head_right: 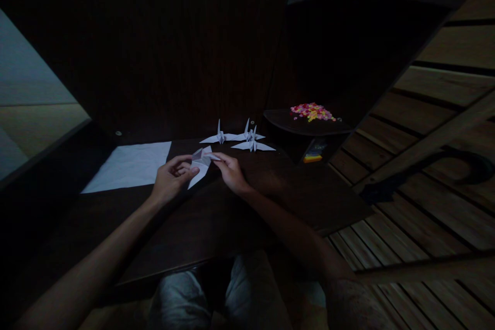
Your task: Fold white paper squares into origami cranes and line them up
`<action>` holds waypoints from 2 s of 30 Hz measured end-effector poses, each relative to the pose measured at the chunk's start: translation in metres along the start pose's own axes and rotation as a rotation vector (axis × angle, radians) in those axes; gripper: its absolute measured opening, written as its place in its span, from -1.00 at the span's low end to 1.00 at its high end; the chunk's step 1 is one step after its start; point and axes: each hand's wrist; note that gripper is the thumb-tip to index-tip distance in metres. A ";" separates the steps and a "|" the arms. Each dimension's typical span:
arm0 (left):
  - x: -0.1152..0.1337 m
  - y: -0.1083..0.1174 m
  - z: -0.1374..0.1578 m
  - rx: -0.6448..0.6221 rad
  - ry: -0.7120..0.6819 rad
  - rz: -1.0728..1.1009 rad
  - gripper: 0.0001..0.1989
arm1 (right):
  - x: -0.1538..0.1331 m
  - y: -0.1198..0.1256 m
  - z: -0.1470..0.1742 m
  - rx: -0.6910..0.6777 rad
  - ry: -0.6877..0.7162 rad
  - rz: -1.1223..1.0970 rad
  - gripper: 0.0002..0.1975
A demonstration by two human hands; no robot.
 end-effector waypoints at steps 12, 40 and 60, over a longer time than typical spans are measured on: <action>-0.004 -0.001 0.002 -0.137 -0.019 0.062 -0.56 | -0.006 -0.004 0.008 0.068 0.184 0.262 -0.80; -0.007 0.006 -0.001 -0.283 -0.006 -0.038 -0.49 | -0.013 0.014 -0.008 0.035 -0.135 -0.007 -0.75; -0.006 0.012 -0.005 -0.314 0.062 -0.020 -0.36 | -0.004 0.017 -0.011 0.085 -0.119 -0.001 -0.72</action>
Point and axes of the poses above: each hand's wrist, its own z-axis away from the middle knuckle, its own y-axis out of the back of the hand, x = y × z, and after that the axes turned 5 degrees about -z, right-handed
